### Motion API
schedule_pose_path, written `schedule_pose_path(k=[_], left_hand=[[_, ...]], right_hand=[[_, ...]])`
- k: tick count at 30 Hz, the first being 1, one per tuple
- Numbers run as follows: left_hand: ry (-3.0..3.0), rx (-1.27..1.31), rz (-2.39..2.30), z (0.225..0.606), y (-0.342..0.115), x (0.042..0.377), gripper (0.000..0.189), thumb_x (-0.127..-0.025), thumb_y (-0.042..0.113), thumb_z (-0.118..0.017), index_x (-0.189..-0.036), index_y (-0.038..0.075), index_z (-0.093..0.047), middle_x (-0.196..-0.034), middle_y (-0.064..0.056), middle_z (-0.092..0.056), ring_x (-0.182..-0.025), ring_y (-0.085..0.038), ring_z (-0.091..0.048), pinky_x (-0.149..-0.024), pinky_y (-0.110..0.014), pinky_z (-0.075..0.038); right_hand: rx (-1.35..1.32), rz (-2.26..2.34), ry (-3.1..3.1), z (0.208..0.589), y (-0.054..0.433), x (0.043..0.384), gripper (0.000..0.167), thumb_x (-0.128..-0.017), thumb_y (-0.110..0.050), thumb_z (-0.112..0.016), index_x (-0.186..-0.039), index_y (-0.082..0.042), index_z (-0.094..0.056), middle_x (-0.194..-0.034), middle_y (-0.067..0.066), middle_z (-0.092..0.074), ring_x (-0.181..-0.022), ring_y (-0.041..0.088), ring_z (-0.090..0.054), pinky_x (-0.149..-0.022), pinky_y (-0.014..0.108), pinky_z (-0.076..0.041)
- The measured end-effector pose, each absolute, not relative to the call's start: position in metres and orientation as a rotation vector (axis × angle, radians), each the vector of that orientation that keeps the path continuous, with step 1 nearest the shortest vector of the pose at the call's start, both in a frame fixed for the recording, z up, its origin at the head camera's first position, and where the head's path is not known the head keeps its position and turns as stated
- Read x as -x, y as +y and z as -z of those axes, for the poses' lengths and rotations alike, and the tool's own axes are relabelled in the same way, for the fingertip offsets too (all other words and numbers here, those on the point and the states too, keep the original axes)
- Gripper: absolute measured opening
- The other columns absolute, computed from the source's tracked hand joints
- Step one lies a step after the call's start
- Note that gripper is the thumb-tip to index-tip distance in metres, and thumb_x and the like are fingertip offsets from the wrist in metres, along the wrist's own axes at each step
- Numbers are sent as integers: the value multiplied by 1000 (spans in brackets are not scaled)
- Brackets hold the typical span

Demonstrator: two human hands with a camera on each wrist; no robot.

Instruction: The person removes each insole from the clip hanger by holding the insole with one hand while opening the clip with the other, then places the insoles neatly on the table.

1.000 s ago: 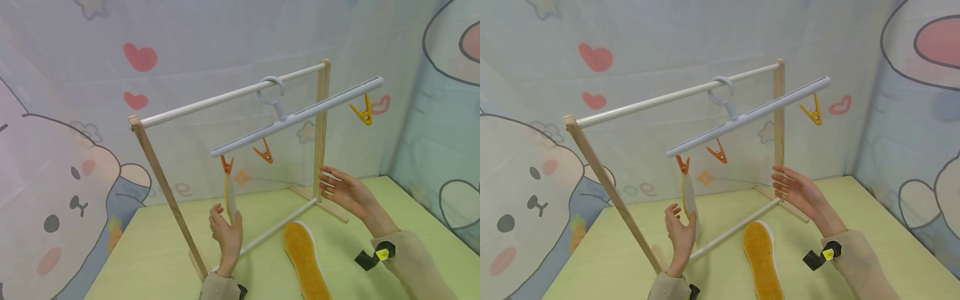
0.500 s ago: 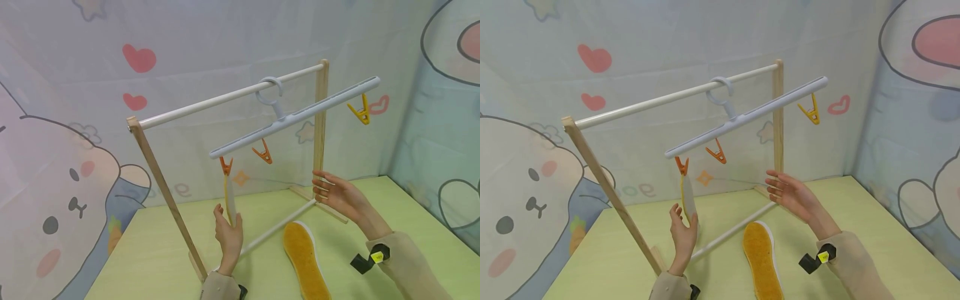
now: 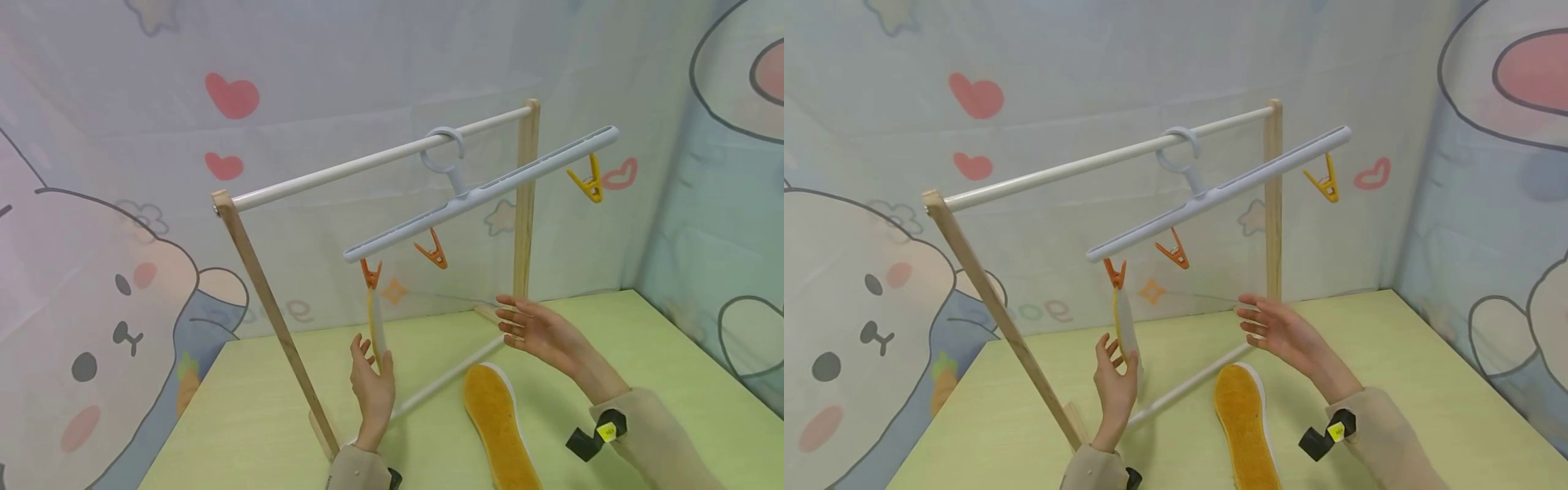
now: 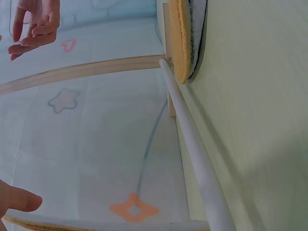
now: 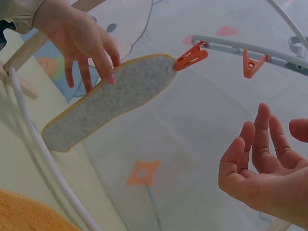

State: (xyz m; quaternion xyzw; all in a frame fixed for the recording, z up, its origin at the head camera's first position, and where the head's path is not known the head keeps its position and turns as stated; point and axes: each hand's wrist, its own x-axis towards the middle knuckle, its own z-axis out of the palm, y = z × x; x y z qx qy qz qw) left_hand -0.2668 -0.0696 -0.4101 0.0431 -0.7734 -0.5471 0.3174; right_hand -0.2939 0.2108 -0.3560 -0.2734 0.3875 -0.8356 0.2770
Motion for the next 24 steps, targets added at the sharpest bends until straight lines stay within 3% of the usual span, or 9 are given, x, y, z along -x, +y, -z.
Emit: schedule_pose_path(k=[7,17,24], left_hand=[[-2047,-117,1410,411,-71,267,53,-80,4,-62,-127,0,-38,-120,-22,-54,-90,-34,-57,-71,-46,-44],[-2084,-189,1374,412,-68,268,56,-77,8,-66,-127,5,-41,-117,-12,-58,-87,-28,-60,-73,-47,-37],[-2086,-173,1331,412,-68,267,51,-79,7,-64,-125,6,-44,-111,-10,-61,-79,-24,-62,-70,-47,-38]], right_hand=[[715,2219,1111,363,204,293,41,-99,-17,-14,-118,-15,-50,-108,-2,-58,-98,14,-53,-87,26,-44],[717,2181,1182,367,199,291,41,-99,-17,-13,-118,-18,-50,-108,-4,-56,-99,11,-52,-88,25,-44],[699,2183,1190,368,198,289,41,-99,-17,-14,-118,-19,-50,-108,-5,-57,-100,11,-53,-87,25,-44]])
